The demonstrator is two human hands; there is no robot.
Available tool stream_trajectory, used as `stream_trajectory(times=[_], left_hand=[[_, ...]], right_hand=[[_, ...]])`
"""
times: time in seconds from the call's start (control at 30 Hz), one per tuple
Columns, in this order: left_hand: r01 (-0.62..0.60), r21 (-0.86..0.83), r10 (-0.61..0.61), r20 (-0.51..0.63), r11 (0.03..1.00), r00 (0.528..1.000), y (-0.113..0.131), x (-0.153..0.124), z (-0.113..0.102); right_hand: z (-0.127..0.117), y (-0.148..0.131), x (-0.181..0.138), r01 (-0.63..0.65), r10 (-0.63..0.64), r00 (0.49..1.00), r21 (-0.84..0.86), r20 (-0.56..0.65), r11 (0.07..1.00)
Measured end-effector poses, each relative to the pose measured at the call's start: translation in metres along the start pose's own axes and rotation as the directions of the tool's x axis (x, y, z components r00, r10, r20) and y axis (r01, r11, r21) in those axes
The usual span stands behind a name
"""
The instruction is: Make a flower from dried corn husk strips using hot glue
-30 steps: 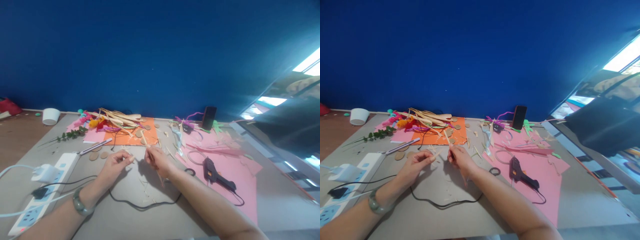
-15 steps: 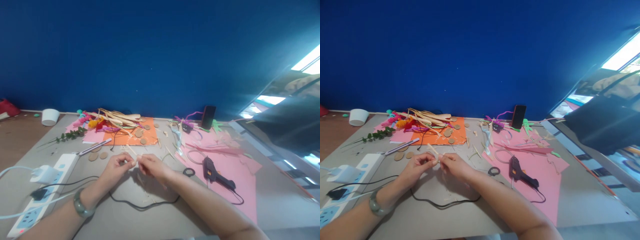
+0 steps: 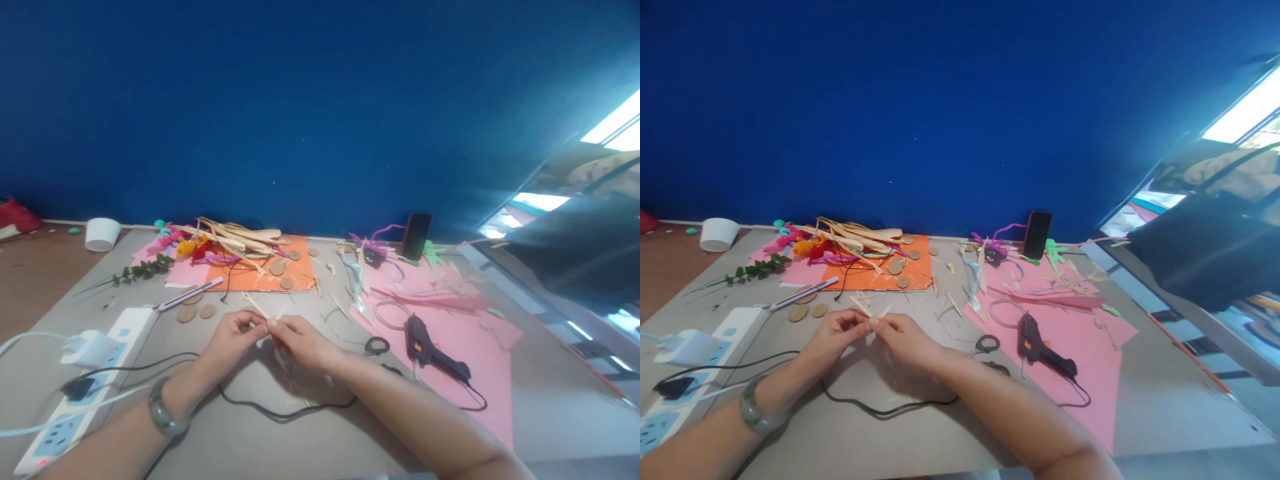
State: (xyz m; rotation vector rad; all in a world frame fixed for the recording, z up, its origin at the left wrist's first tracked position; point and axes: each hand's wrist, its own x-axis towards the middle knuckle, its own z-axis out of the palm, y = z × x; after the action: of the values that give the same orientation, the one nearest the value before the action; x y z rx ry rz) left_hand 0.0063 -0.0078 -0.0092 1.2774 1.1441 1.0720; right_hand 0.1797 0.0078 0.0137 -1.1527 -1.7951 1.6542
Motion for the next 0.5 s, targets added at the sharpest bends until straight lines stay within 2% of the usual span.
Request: stream_trajectory(times=[0.17,0.33,0.4,0.5], left_hand=[[-0.026,0.038,0.025,0.018,0.999,1.0,0.001,0.0,-0.003],[-0.069,0.002,0.069,-0.043,0.998,0.997,-0.002,0.002,-0.009],[-0.063,-0.02,0.062,-0.053,0.998,0.997,-0.002,0.003,-0.008],[-0.052,-0.016,0.052,-0.03,0.999,0.998,-0.001,0.001,-0.005]], right_hand=[[-0.009,-0.004,0.003,-0.086,0.085,0.996,0.119,0.01,0.989],[-0.023,-0.014,0.007,-0.131,0.173,0.979,0.317,-0.11,0.939],[-0.024,-0.013,0.007,-0.126,0.171,0.975,0.284,-0.139,0.951],[-0.017,-0.009,0.005,-0.094,0.102,0.992,0.108,-0.072,0.99]])
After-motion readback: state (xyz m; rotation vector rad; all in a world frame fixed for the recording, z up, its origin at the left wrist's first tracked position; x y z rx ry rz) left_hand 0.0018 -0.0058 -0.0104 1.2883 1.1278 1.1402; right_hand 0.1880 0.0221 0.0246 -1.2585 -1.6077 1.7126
